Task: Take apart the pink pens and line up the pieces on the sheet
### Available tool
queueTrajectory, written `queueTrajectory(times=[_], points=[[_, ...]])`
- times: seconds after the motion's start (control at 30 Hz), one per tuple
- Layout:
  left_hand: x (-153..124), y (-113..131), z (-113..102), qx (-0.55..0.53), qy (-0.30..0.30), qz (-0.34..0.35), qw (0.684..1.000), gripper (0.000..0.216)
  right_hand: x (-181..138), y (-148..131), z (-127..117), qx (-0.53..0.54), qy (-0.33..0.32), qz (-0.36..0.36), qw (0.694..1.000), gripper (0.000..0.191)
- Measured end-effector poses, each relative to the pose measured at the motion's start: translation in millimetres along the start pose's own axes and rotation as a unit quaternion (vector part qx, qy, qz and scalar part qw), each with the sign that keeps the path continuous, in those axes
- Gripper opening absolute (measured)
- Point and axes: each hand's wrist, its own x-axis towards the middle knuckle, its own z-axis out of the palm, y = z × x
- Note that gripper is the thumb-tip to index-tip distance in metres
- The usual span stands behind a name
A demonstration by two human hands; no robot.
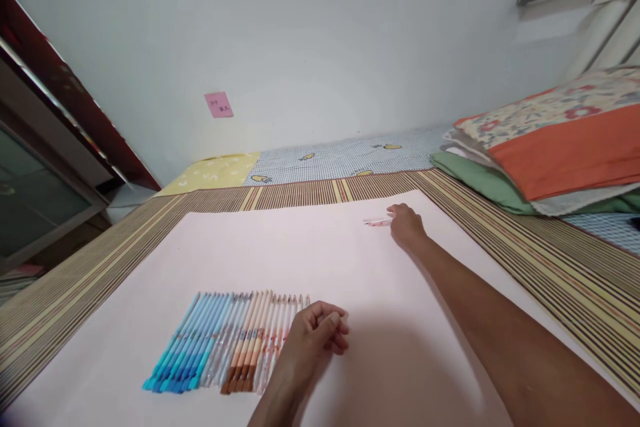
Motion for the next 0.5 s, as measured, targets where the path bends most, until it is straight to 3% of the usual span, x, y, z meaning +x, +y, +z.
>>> queueTrajectory(times=[0.2,0.5], points=[[-0.3,0.0,0.2,0.002,-0.005,0.0,1.0,0.047,-2.8,11.2,2.1,-0.009,-0.004,0.048,0.999,0.037],[-0.5,1.2,0.9,-0.001,-0.002,0.0,1.0,0.047,-13.7,1.6,0.6,0.005,0.019,0.018,1.0,0.035]])
